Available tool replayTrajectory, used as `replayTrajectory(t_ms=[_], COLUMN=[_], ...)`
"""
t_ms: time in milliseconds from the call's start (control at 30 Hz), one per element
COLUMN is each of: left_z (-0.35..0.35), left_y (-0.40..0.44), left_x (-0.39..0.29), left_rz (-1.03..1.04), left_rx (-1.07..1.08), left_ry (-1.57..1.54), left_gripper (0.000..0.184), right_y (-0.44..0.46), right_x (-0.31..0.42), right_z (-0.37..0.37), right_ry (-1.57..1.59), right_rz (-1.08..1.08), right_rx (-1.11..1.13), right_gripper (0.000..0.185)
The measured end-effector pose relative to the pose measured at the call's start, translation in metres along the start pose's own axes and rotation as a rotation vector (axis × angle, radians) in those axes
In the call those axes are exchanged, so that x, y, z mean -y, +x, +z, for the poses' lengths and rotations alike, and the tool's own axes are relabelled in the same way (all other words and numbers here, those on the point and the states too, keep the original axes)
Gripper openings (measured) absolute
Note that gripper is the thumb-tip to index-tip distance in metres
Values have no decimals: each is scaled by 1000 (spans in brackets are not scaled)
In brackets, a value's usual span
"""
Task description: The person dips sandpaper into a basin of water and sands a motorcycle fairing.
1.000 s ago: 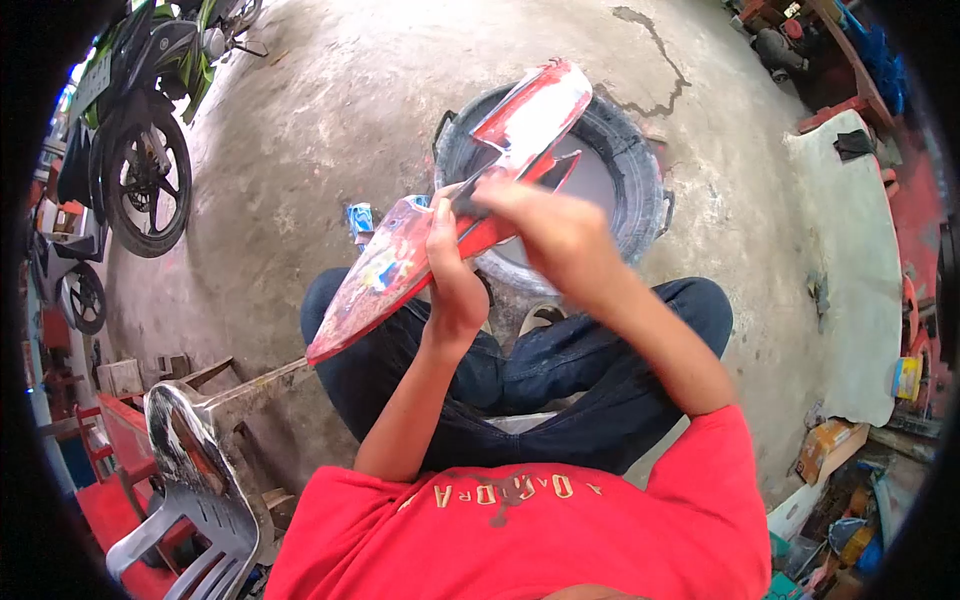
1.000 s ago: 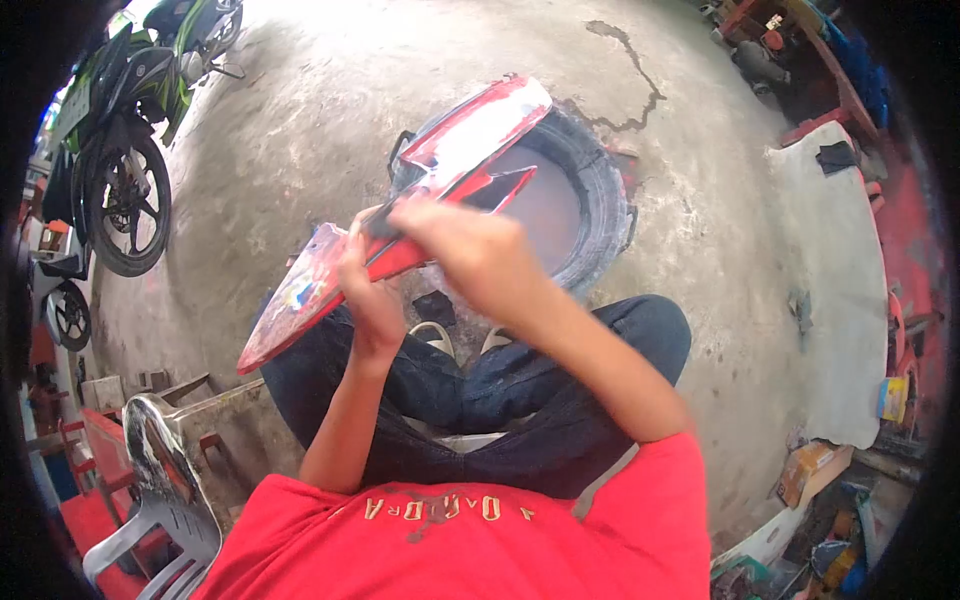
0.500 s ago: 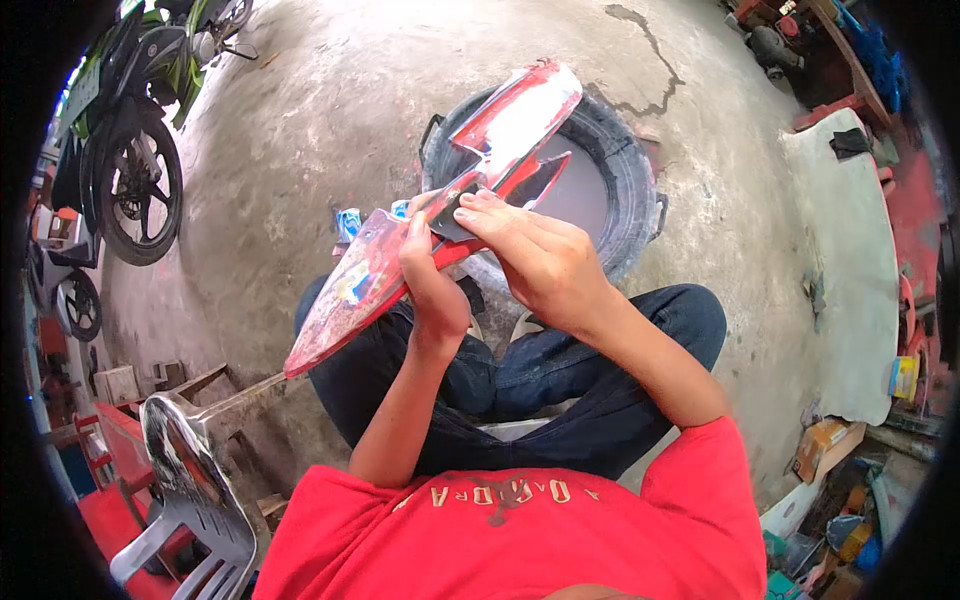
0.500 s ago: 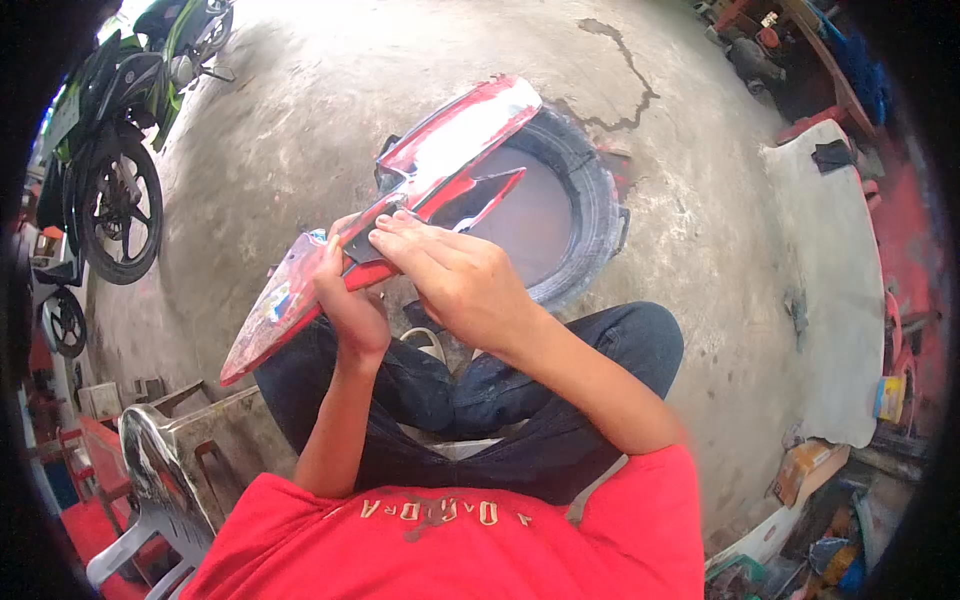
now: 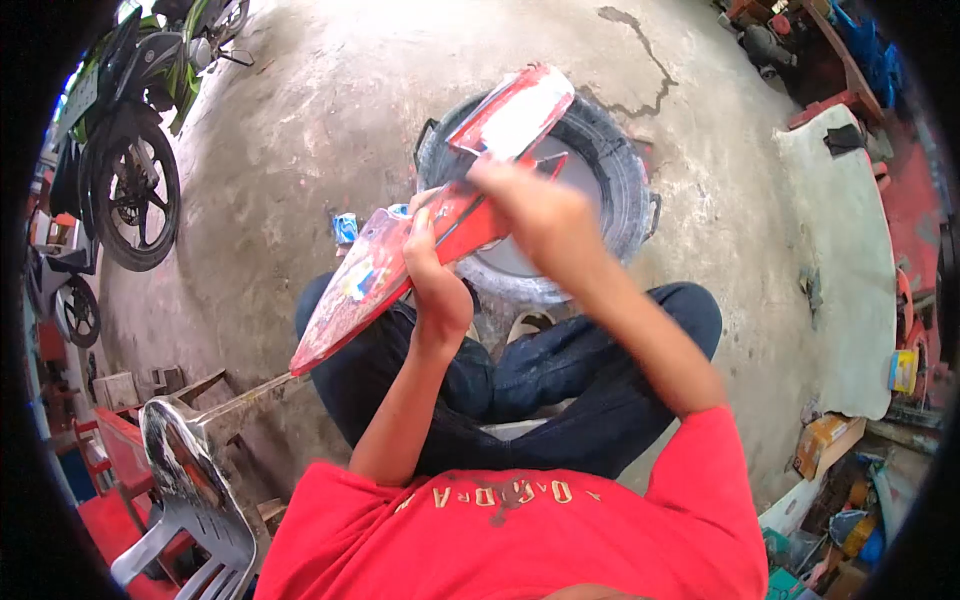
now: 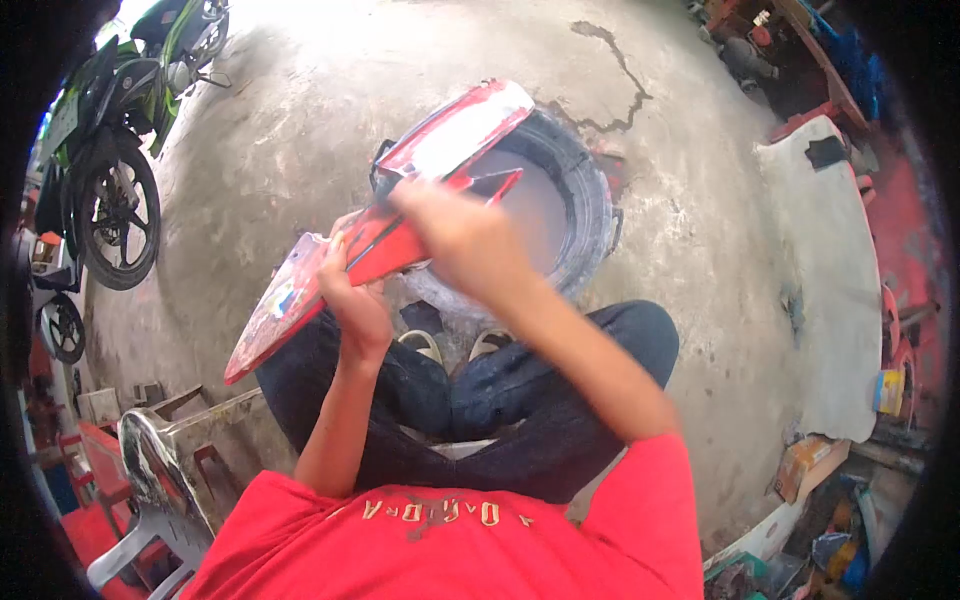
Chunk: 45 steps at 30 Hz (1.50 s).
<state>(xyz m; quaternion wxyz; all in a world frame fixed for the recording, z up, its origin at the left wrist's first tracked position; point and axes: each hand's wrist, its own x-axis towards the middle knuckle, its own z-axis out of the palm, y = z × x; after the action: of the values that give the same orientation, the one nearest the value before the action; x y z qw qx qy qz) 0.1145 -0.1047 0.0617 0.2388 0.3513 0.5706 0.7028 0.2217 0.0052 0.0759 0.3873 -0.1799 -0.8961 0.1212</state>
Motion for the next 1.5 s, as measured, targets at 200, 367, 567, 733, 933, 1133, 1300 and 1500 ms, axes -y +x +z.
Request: replayTrajectory(t_ms=[200,367,567,733,933,1133,1300,1500], left_z=[4,-2,-2,-6,-9,-12,-10,-6], left_y=[-4,0,3,-6,-2,3,7,-2], left_x=[-14,-7,-10,-9,-4,-5,-2,-6], left_rz=[-204,-85,-75,-160,-150,-110,-116,-164], left_rx=[-38,-13,-28,8,-6,21,24,-11], left_ry=[-148,-202,-227,-197,-144,-211,-234,-260], left_gripper=[44,38,43,47,51,53,54,55], right_y=[15,0,5,25,8,8,11,16], right_x=[-33,22,27,-23,-15,27,15,-22], right_z=[-10,-6,-1,-10,-2,0,-3,-1], right_ry=[74,121,109,111,96,158,171,86], right_rz=[222,-47,-117,300,199,13,50,217], right_rx=[154,37,-37,249,265,54,75,146], right_gripper=[34,38,31,35,40,38,45,34])
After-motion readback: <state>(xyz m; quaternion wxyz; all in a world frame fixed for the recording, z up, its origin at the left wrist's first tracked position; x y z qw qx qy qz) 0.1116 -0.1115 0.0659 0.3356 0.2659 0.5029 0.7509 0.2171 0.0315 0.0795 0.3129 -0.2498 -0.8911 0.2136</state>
